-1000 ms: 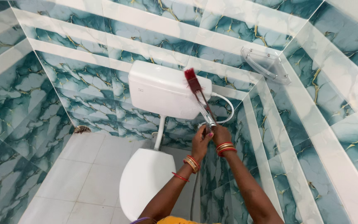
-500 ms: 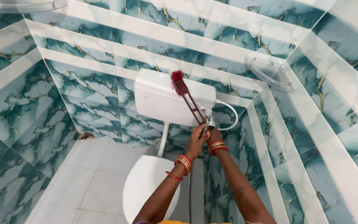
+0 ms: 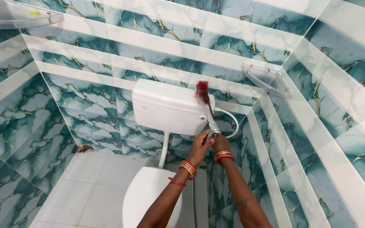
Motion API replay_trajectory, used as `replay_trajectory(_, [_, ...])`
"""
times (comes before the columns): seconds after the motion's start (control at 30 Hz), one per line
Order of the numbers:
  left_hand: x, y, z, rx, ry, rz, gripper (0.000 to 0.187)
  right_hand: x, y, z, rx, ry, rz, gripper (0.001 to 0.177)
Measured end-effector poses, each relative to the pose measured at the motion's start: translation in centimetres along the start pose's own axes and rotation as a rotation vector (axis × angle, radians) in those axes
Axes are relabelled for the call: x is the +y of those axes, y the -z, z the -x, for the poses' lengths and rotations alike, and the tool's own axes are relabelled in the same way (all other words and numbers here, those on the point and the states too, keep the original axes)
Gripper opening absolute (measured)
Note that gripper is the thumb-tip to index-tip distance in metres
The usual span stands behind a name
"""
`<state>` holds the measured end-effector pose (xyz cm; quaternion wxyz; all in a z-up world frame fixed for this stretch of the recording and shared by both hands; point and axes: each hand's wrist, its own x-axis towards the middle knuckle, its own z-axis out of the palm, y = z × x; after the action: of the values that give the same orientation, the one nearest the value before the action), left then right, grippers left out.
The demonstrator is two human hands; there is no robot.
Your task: The person cleans a toilet by scrubbing the tank and bowl with a brush and rinsing surfaces with a handheld bidet sprayer.
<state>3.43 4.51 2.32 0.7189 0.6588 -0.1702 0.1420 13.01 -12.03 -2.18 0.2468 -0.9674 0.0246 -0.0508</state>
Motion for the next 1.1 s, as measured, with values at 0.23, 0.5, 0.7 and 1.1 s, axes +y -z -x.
replay_trajectory(0.23, [-0.9,-2.4,-0.6,-0.099,0.088,-0.004,0.059,3.4,0.5,-0.2,0.046,0.085,0.097,0.029])
replay_trajectory(0.5, [-1.6,-4.0,-2.1,-0.113,-0.038,0.017,0.051,3.9,2.2,-0.7,0.026,0.043,0.208,0.036])
replay_trajectory(0.7, [-1.2,-4.0,-2.2,-0.06,-0.024,0.034,0.051,1.3,3.7,1.4,0.041,0.06,0.007,0.029])
replay_trajectory(1.1, [-1.2,0.0,-1.5,0.205,0.017,-0.149,0.054,-6.3,4.0,1.9,0.022,0.188,0.121,0.051])
